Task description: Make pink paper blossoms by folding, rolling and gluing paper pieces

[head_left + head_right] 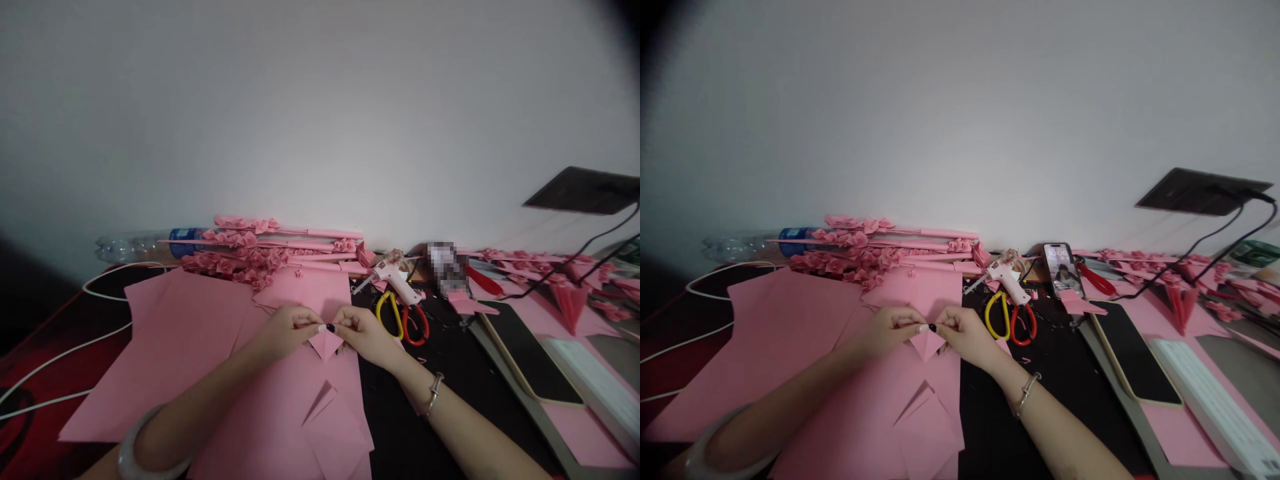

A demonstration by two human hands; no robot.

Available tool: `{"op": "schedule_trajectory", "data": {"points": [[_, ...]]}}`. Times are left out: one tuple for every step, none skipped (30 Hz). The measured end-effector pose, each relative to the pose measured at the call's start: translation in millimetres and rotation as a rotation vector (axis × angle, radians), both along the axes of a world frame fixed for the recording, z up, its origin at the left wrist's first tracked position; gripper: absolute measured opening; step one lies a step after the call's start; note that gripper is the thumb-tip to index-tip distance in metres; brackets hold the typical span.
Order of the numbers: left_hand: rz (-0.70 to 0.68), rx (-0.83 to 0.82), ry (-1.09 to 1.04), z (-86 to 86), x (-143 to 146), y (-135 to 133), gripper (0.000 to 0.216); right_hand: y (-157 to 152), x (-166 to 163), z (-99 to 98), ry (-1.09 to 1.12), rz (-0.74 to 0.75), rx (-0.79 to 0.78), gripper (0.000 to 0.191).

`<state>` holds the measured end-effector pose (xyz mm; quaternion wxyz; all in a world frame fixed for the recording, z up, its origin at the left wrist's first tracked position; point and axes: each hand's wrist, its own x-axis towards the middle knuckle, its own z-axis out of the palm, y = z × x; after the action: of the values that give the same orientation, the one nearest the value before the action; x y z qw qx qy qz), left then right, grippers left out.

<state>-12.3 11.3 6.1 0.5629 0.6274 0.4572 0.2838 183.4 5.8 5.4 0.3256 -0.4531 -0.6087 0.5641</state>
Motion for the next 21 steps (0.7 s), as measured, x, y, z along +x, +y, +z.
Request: {"op": "schedule_trajectory", "data": {"points": [[0.002, 0.002, -0.002, 1.6, 0, 0, 0.019, 0, 0, -0.8, -0.002, -0.005, -0.018, 0.035], [0.013, 0.006, -0.002, 3.1, 0, 0, 0.02, 0, 0, -1.6, 0.0, -0.011, -0.041, 0.036], [0.031, 0.013, 0.002, 4.3, 0, 0, 0.02, -1, -1, -2.4, 0.005, -0.018, -0.064, 0.038], [0.055, 0.026, 0.009, 5.2, 0, 0, 0.021, -1, -1, -2.9, 0.012, -0.026, -0.08, 0.04], [0.083, 0.045, 0.02, 5.9, 0, 0, 0.022, -1, -1, -3.1, 0.019, -0.038, -0.083, 0.042], [0.112, 0.068, 0.033, 6.5, -1, 0, 0.024, -1, -1, -3.0, 0.025, -0.051, -0.079, 0.044], [0.141, 0.091, 0.048, 7.2, -1, -1, 0.027, -1, -2, -2.7, 0.032, -0.062, -0.071, 0.045], [0.166, 0.105, 0.059, 8.1, -1, -1, 0.031, -1, -2, -2.2, 0.039, -0.07, -0.06, 0.047], [0.185, 0.106, 0.066, 9.2, -2, -2, 0.034, -1, -2, -1.6, 0.048, -0.076, -0.049, 0.048], [0.196, 0.09, 0.066, 10.4, -2, -2, 0.037, -1, -2, -1.2, 0.059, -0.076, -0.038, 0.05], [0.201, 0.064, 0.06, 11.6, -2, -3, 0.039, -1, -2, -1.0, 0.07, -0.074, -0.029, 0.051], [0.197, 0.033, 0.045, 12.6, -2, -3, 0.039, -1, -2, -1.0, 0.08, -0.071, -0.024, 0.052], [0.191, 0.003, 0.027, 13.1, -2, -2, 0.038, 0, -1, -1.3, 0.094, -0.071, -0.022, 0.053], [0.184, -0.019, 0.008, 13.0, -2, -1, 0.037, 0, -1, -1.9, 0.111, -0.076, -0.026, 0.053], [0.18, -0.03, -0.009, 12.2, -3, 0, 0.036, 1, 0, -2.6, 0.129, -0.082, -0.035, 0.053], [0.177, -0.031, -0.024, 10.7, -3, 1, 0.036, 2, 0, -3.4, 0.15, -0.088, -0.047, 0.052], [0.178, -0.024, -0.034, 8.5, -4, 2, 0.036, 3, 1, -4.0, 0.173, -0.094, -0.06, 0.051], [0.18, -0.012, -0.046, 5.9, -5, 3, 0.037, 4, 1, -4.4, 0.194, -0.098, -0.07, 0.05], [0.182, 0.008, -0.051, 3.1, -6, 4, 0.038, 4, 2, -4.6, 0.211, -0.1, -0.075, 0.05], [0.191, 0.031, -0.063, 0.3, -8, 5, 0.04, 5, 2, -4.5, 0.222, -0.1, -0.074, 0.049], [0.204, 0.043, -0.076, -2.2, -9, 5, 0.041, 5, 3, -4.3, 0.231, -0.1, -0.066, 0.049]]}}
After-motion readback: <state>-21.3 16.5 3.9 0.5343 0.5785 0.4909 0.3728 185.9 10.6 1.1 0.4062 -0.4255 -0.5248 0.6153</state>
